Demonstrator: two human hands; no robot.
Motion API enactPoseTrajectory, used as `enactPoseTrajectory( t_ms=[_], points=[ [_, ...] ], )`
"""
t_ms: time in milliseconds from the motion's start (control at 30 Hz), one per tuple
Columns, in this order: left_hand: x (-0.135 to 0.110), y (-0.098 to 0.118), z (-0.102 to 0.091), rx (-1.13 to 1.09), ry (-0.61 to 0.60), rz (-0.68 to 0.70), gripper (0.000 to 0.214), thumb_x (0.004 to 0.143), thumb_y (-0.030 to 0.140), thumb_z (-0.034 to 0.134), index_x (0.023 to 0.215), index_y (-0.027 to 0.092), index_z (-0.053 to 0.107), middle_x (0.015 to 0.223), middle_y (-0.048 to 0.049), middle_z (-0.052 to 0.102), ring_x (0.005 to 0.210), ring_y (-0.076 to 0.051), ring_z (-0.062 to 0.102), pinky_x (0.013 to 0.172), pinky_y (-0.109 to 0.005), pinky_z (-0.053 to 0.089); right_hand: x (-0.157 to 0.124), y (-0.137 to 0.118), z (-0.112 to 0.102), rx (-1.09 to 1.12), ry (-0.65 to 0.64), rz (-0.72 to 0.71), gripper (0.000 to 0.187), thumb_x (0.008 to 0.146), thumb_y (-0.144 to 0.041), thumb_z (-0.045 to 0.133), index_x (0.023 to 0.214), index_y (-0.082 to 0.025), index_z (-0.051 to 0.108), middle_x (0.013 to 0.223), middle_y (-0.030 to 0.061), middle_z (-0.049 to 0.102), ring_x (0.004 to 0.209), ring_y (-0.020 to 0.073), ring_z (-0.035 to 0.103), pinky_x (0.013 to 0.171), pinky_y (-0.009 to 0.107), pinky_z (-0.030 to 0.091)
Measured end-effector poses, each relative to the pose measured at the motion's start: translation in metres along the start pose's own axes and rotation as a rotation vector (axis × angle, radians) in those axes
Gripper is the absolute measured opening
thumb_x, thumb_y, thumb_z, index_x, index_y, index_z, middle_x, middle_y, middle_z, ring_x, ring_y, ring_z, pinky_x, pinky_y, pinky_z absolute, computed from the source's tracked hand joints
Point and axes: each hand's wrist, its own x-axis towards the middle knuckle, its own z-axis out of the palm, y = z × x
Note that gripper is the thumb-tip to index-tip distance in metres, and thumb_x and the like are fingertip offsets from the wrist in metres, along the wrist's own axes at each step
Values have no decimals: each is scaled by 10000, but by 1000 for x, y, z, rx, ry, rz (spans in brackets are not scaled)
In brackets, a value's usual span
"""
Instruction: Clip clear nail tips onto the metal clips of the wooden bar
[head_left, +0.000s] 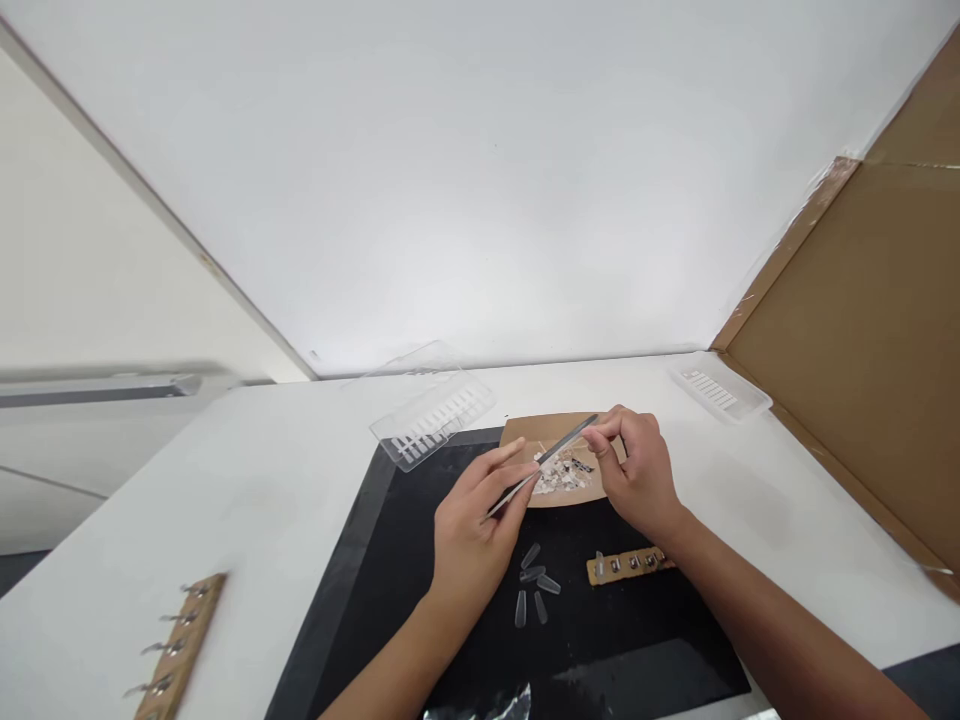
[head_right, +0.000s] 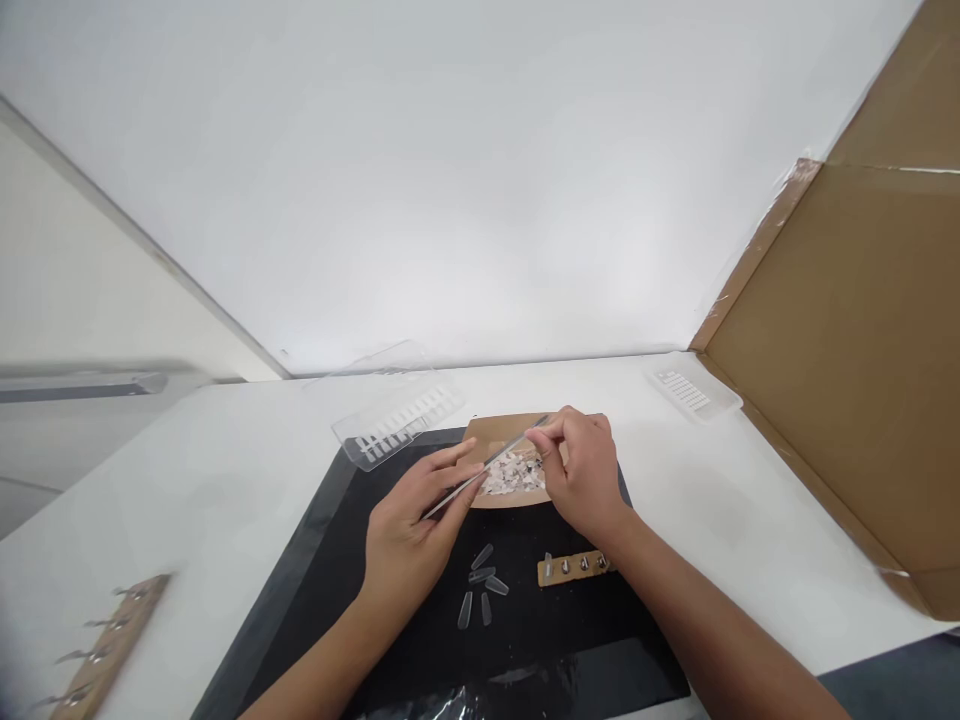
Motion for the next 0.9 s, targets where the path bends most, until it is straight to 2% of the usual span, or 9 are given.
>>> enactPoseTrajectory(
  t_ms=[33, 167, 200, 333, 533, 633, 733, 800, 900],
  points=[
    [-1, -1, 0, 9, -30, 2, 129, 1000, 216, 692, 1049, 236, 809, 1230, -67, 798, 1098, -211, 780, 1004, -320, 615, -1, 2, -1, 23, 2, 13, 231, 1089, -301, 573, 867, -245, 542, 803, -20, 671, 787, 187, 662, 849, 380, 406],
    [-5, -2, 0, 20, -161, 22, 180, 1042, 223, 626, 1129, 227, 784, 996, -37, 824, 686, -127, 752, 725, -222, 630, -6, 7, 1, 32, -26, 22, 222, 1082, -323, 581, 874, -251, 555, 838, -6, 697, 809, 204, 673, 832, 388, 427],
    [-6, -2, -1, 27, -172, 36, 199, 1052, 221, 608, 1156, 226, 778, 977, -38, 817, 672, -122, 738, 708, -215, 621, -7, 7, 1, 21, -25, 20, 219, 1081, -319, 582, 876, -251, 554, 840, -6, 698, 803, 204, 669, 832, 389, 429],
    [-3, 2, -4, 59, -175, 104, 279, 1074, 196, 556, 1268, 239, 753, 1000, -62, 766, 878, -153, 738, 821, -235, 600, -8, 2, 2, -16, 4, 15, 230, 1079, -305, 576, 859, -251, 537, 802, -8, 681, 751, 204, 639, 790, 385, 437],
    [1, 1, -3, 108, -237, 101, 358, 1088, 242, 528, 1397, 254, 708, 913, -34, 617, 761, -136, 635, 733, -227, 564, -10, 3, 0, 45, 6, 49, 225, 1084, -337, 577, 875, -255, 563, 805, 2, 687, 778, 212, 652, 812, 409, 457],
    [0, 0, -4, 164, -252, 76, 425, 1103, 307, 497, 1501, 233, 626, 963, -56, 639, 822, -162, 662, 778, -256, 584, -10, 6, -2, 86, 35, 113, 241, 1088, -364, 573, 872, -258, 561, 807, 9, 674, 787, 217, 642, 798, 407, 466],
    [-2, 2, -6, 246, -271, 20, 476, 1131, 334, 385, 1560, 219, 558, 1045, -91, 688, 955, -203, 703, 857, -301, 607, -10, 8, -3, 119, 54, 164, 267, 1097, -381, 556, 861, -260, 533, 800, 6, 663, 762, 213, 631, 782, 401, 467],
    [-3, 4, -7, 298, -318, -26, 493, 1139, 318, 327, 1569, 207, 541, 1078, -98, 707, 992, -209, 719, 873, -309, 616, -11, 8, -3, 100, 53, 139, 252, 1096, -367, 558, 869, -259, 540, 801, 1, 667, 763, 210, 631, 794, 404, 460],
    [-3, 3, -7, 365, -355, -19, 494, 1132, 317, 341, 1570, 184, 525, 1113, -109, 714, 1011, -221, 739, 821, -301, 626, -11, 7, -3, 44, 43, 71, 218, 1090, -320, 565, 882, -258, 551, 801, -5, 678, 772, 208, 642, 811, 410, 444]
  ],
)
